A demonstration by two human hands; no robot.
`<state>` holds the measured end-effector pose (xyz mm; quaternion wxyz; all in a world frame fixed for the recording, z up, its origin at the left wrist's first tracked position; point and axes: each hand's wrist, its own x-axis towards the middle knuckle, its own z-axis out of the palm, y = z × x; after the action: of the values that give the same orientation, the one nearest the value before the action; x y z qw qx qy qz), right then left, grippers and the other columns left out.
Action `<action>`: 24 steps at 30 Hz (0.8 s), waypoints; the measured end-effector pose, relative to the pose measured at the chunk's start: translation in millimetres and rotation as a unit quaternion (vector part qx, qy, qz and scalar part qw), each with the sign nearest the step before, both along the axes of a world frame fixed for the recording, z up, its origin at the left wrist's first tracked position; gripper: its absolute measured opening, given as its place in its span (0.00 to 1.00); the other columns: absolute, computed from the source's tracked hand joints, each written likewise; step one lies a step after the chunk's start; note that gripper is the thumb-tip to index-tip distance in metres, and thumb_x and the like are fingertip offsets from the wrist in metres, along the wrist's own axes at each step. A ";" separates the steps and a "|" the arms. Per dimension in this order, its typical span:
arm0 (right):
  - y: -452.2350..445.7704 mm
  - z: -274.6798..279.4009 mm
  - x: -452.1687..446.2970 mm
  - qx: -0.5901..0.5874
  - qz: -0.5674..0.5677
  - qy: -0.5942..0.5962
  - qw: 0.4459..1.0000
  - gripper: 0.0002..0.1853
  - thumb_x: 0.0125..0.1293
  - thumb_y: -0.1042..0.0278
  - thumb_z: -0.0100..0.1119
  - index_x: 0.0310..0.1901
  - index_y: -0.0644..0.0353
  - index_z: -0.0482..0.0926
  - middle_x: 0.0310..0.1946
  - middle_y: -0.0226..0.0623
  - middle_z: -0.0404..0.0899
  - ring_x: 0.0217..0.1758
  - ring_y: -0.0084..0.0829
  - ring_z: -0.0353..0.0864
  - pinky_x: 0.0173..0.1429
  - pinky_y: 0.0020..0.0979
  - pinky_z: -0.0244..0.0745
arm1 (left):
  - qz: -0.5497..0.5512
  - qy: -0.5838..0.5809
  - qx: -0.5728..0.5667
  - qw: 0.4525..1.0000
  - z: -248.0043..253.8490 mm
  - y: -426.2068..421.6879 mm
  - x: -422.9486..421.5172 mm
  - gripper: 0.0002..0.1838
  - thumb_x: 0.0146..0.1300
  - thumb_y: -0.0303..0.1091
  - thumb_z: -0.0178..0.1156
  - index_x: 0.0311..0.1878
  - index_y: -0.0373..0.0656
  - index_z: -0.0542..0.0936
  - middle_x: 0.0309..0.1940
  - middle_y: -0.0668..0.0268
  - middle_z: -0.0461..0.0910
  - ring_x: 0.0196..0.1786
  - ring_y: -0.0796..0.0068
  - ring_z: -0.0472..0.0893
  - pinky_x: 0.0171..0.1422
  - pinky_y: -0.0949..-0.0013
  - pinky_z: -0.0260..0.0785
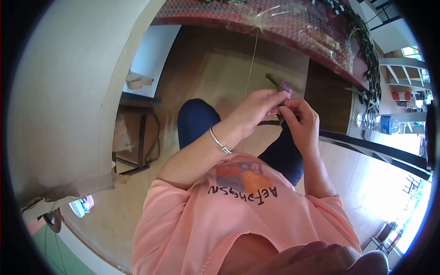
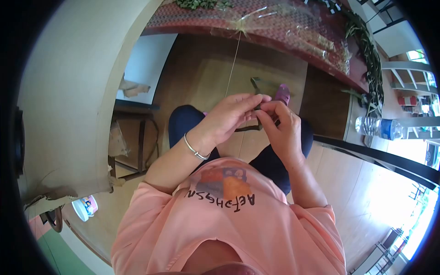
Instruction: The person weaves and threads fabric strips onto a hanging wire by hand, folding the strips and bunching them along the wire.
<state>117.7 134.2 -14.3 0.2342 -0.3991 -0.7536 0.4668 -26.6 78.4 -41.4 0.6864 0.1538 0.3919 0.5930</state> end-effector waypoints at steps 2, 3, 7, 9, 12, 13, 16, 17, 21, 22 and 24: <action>-13.2 3.1 9.2 -0.036 0.039 -0.017 0.998 0.04 0.57 0.75 0.61 0.33 0.64 0.79 0.24 0.29 0.78 0.24 0.20 0.68 0.32 0.19 0.65 | 0.024 -0.021 -0.013 0.999 16.4 -9.1 7.0 0.13 0.68 0.35 0.52 0.44 0.35 0.80 0.36 0.63 0.82 0.38 0.80 0.77 0.46 0.78 0.66; -18.9 1.1 12.8 -0.054 0.060 -0.025 0.996 0.04 0.56 0.75 0.61 0.33 0.64 0.80 0.25 0.28 0.78 0.24 0.20 0.67 0.32 0.20 0.65 | 0.038 -0.030 -0.021 0.999 18.2 -15.7 9.5 0.12 0.67 0.35 0.52 0.42 0.36 0.80 0.34 0.64 0.82 0.36 0.80 0.76 0.44 0.78 0.66; 0.7 -26.6 38.5 -0.232 0.079 0.014 0.969 0.17 0.67 0.58 0.50 0.38 0.67 0.81 0.31 0.33 0.80 0.31 0.22 0.73 0.40 0.21 0.68 | 0.052 0.119 0.030 0.991 12.2 -52.4 16.4 0.12 0.68 0.34 0.53 0.45 0.35 0.79 0.35 0.62 0.81 0.37 0.80 0.77 0.43 0.81 0.68; -0.8 -40.0 32.8 -0.385 0.043 0.069 0.919 0.28 0.71 0.47 0.40 0.43 0.69 0.79 0.37 0.39 0.81 0.36 0.25 0.76 0.45 0.22 0.70 | 0.050 0.166 0.041 0.984 12.3 -71.3 20.6 0.13 0.68 0.33 0.53 0.46 0.34 0.79 0.35 0.62 0.81 0.37 0.80 0.78 0.43 0.81 0.68; -14.4 -48.7 2.6 -0.544 0.032 0.119 0.830 0.29 0.72 0.46 0.38 0.49 0.69 0.76 0.41 0.44 0.81 0.37 0.26 0.77 0.45 0.21 0.70 | -0.114 0.239 0.035 0.964 18.5 -96.0 26.6 0.12 0.68 0.31 0.52 0.48 0.35 0.79 0.36 0.63 0.82 0.38 0.78 0.79 0.44 0.81 0.69; -12.8 -49.6 -5.5 -0.617 0.042 0.160 0.769 0.26 0.72 0.49 0.41 0.51 0.69 0.74 0.42 0.45 0.80 0.36 0.25 0.77 0.42 0.19 0.71 | -0.169 0.262 0.037 0.949 19.5 -100.5 28.2 0.12 0.68 0.31 0.51 0.49 0.35 0.78 0.37 0.63 0.82 0.38 0.78 0.79 0.44 0.80 0.69; -1.4 -52.3 -18.3 -0.627 -0.003 0.221 0.747 0.23 0.72 0.54 0.42 0.52 0.68 0.73 0.40 0.45 0.80 0.34 0.22 0.75 0.36 0.16 0.68 | -0.175 0.332 0.116 0.919 -13.5 -122.1 42.0 0.12 0.67 0.31 0.52 0.47 0.34 0.78 0.34 0.65 0.81 0.33 0.78 0.76 0.40 0.76 0.68; 1.9 -51.3 -22.6 -0.628 -0.024 0.253 0.736 0.21 0.72 0.56 0.43 0.53 0.68 0.72 0.40 0.44 0.80 0.33 0.21 0.74 0.32 0.14 0.66 | -0.178 0.368 0.157 0.899 -24.9 -128.0 44.6 0.12 0.67 0.31 0.53 0.46 0.33 0.77 0.33 0.66 0.81 0.30 0.78 0.75 0.38 0.74 0.67; -0.4 -29.2 -15.3 -0.572 0.028 0.301 0.763 0.17 0.71 0.63 0.44 0.53 0.68 0.72 0.37 0.42 0.80 0.29 0.17 0.70 0.25 0.12 0.59 | -0.141 0.345 0.127 0.919 -13.2 -124.0 41.1 0.14 0.68 0.32 0.52 0.52 0.34 0.75 0.40 0.64 0.79 0.36 0.77 0.75 0.44 0.75 0.67; -5.1 -22.7 -9.4 -0.545 0.064 0.308 0.777 0.15 0.71 0.66 0.45 0.52 0.67 0.72 0.36 0.42 0.80 0.27 0.16 0.69 0.23 0.11 0.57 | -0.121 0.313 0.087 0.938 -6.4 -122.6 39.5 0.16 0.69 0.33 0.51 0.55 0.34 0.74 0.44 0.64 0.79 0.41 0.77 0.76 0.48 0.76 0.67; -16.2 -13.2 2.2 -0.511 0.130 0.311 0.790 0.13 0.70 0.70 0.45 0.52 0.66 0.72 0.33 0.40 0.80 0.23 0.14 0.65 0.20 0.12 0.52 | -0.023 0.199 0.056 0.978 -8.0 -119.6 35.5 0.18 0.70 0.34 0.50 0.58 0.34 0.72 0.51 0.61 0.77 0.46 0.76 0.77 0.51 0.77 0.68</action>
<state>119.8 118.0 -27.5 0.1550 -0.1921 -0.3359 0.9090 8.9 -41.2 -49.4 0.5982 0.3155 0.4836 0.5556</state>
